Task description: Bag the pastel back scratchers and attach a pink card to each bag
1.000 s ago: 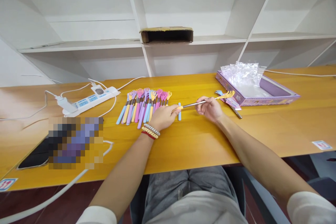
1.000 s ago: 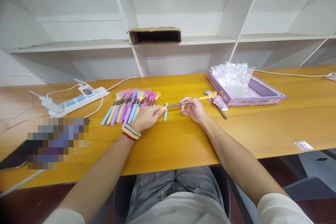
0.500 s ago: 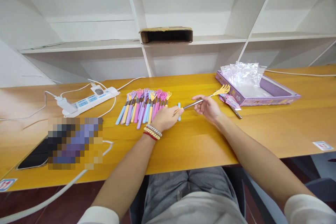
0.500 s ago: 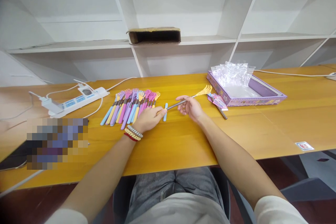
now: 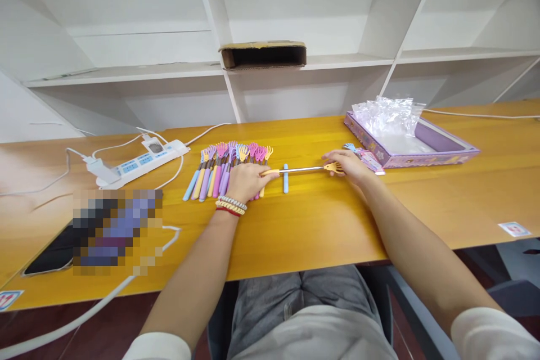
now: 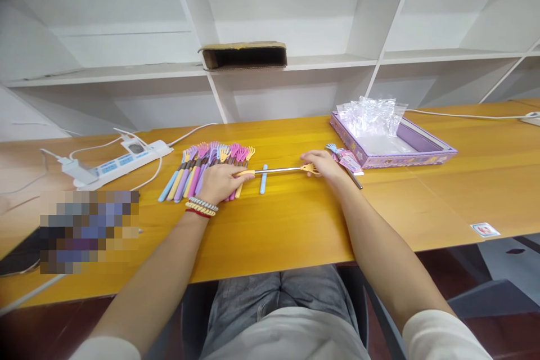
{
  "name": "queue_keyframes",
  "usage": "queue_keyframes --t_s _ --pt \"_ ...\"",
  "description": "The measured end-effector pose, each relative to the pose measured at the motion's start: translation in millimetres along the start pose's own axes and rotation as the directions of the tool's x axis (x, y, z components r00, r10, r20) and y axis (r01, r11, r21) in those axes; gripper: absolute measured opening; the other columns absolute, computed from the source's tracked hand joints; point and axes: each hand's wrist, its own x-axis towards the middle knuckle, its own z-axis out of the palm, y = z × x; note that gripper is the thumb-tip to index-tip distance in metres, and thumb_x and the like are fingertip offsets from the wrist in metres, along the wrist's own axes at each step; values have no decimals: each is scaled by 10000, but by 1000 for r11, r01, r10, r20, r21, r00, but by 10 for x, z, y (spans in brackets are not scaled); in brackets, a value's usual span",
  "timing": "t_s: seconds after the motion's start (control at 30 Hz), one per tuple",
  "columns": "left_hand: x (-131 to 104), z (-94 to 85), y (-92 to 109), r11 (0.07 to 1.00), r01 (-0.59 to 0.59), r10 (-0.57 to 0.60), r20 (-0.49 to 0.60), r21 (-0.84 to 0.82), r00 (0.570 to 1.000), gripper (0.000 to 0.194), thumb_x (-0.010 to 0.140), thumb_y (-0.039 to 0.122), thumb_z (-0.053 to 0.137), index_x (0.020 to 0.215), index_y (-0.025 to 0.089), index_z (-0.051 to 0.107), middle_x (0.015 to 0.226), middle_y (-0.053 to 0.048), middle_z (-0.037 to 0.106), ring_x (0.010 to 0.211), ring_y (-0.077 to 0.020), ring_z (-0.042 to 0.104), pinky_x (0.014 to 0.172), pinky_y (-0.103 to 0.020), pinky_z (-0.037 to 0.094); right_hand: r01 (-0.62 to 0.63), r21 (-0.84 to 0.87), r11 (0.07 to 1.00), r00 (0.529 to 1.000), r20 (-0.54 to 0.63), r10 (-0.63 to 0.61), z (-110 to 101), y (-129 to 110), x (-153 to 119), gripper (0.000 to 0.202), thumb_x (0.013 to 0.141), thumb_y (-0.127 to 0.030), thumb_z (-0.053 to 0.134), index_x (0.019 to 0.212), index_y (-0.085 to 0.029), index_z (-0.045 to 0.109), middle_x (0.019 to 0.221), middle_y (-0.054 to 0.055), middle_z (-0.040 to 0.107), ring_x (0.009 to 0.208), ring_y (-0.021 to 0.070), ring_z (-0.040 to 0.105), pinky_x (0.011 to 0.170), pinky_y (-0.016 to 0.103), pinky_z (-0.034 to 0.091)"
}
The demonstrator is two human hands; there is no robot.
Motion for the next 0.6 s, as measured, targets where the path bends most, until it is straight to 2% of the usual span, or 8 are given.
queue_keyframes --t_s 0.13,0.27,0.4,0.5,0.6 --pt "12 -10 -29 1000 -24 26 -75 17 997 373 789 580 500 782 286 729 699 -20 691 720 -181 590 706 -314 349 24 15 1000 996 91 -25 21 -14 -43 297 592 -285 703 844 -151 622 652 22 619 465 97 531 394 199 278" --pt "9 -14 -18 999 39 -39 -28 -8 999 436 778 620 473 765 266 727 731 -30 688 728 -187 593 638 -299 365 34 12 999 996 85 -35 -12 -12 -46 310 531 -210 735 805 -147 603 617 1 592 457 84 515 390 190 278" --pt "-8 -17 2 991 76 -68 70 -109 995 453 780 616 463 804 243 719 622 -20 662 636 -163 595 612 -274 393 56 1 998 991 119 -56 -10 12 -46 310 523 -267 772 744 -149 588 572 -6 572 429 79 490 355 188 262" --pt "-25 -43 7 976 93 -63 152 -197 986 416 798 573 462 862 241 704 501 10 616 544 -144 577 603 -262 404 51 -96 994 987 159 -35 5 35 -50 332 523 -342 786 711 -144 597 561 2 581 397 72 466 334 191 262" --pt "-37 -82 18 972 93 -59 161 -214 985 393 805 546 461 804 234 699 482 13 611 535 -141 579 589 -255 403 82 -202 976 983 176 -46 15 68 -45 347 538 -403 773 692 -126 630 580 26 608 376 57 430 335 198 281"
